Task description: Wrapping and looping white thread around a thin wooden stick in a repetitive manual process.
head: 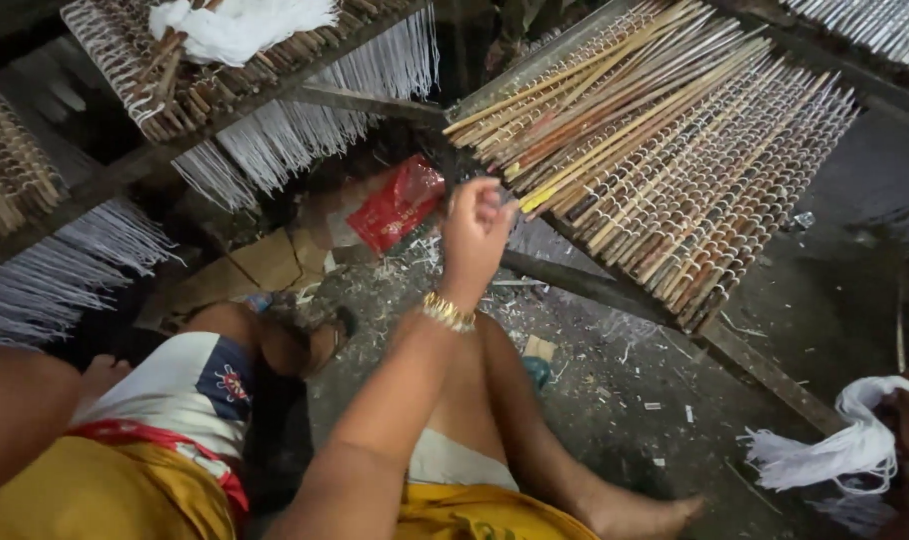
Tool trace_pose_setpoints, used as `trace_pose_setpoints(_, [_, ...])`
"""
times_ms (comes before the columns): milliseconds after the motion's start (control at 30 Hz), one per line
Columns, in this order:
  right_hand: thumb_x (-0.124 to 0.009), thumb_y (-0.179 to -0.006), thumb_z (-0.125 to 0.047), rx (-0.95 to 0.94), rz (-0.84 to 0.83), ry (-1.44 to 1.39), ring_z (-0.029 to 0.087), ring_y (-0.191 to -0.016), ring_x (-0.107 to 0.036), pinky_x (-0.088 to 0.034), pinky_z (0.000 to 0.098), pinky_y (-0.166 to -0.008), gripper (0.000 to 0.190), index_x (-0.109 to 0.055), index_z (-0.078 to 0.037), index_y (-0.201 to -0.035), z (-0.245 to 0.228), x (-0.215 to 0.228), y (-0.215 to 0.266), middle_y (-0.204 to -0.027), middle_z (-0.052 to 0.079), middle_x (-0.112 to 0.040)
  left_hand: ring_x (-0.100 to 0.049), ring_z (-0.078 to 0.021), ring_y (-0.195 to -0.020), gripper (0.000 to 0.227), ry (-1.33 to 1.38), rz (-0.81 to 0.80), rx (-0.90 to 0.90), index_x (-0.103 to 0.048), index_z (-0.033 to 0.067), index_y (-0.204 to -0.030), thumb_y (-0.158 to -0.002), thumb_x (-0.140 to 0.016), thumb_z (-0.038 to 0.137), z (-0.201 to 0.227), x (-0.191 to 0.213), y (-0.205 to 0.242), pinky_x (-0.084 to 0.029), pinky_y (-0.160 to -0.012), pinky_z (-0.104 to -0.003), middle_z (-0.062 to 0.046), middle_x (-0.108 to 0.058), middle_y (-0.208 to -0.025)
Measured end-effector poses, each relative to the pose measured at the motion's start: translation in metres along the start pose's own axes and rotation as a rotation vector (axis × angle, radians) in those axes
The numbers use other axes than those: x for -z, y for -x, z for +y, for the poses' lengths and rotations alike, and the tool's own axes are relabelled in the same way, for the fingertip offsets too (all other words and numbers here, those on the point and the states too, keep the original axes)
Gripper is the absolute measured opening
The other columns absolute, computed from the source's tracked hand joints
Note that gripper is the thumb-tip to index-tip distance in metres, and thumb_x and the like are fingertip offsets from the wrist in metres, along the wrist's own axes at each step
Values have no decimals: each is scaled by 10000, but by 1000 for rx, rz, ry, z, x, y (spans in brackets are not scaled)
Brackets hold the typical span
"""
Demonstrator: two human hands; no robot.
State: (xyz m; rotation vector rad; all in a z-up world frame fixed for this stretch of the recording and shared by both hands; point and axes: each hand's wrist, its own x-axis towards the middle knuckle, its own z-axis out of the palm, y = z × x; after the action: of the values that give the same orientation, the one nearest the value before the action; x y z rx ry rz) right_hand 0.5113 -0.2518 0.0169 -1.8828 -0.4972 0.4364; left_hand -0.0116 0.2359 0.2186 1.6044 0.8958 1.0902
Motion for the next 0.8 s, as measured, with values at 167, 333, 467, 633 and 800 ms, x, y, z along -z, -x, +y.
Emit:
trace_pose_setpoints(167, [-503,-1161,-65,-14,103,-28,311,-1016,-628,-530,443,-764,439,-505,-120,-1597,40,-9,-6,-1263,219,-607,-623,-237,-940,255,-639,-30,-448,-644,135,-1231,-999,-666,240,-4,0,-41,-624,-773,-318,-110,-609,-1132])
trace_pose_setpoints(333, [-594,-1171,-168,-8,62,-64,196,-871,-663,-541,301,-668,255,-600,-148,-1425,89,4,-27,-1080,123,-663,-581,-292,-923,97,-760,-86,-586,-672,74,-1067,-973,-661,95,14,9,-54,-550,-690,-357,-114,-598,-985])
trace_pose_setpoints(467, [-507,-1051,-103,-42,183,84,68,-736,-518,-370,288,-489,180,-641,-140,-1166,-94,-64,86,-897,-13,-582,-602,-377,-962,159,-659,-74,-737,-683,64,-988,-995,-564,169,19,15,-55,-456,-869,-503,-153,-658,-1010])
trace_pose_setpoints(633, [-553,-870,-89,23,322,465,159,-753,-572,-440,378,-571,596,-722,-80,-1441,-197,-96,131,-968,134,-717,-727,-91,-725,241,276,50,146,-683,104,-1141,-906,-693,155,-8,8,-65,-563,-565,-178,-105,-812,-990])
trace_pose_setpoints(800, [-569,-906,-34,50,428,297,135,-847,-617,-482,320,-644,529,-705,-72,-1416,-208,-105,135,-1085,127,-727,-733,-106,-819,187,297,95,91,-693,30,-1146,-982,-636,101,29,18,-50,-640,-744,-195,-109,-783,-978])
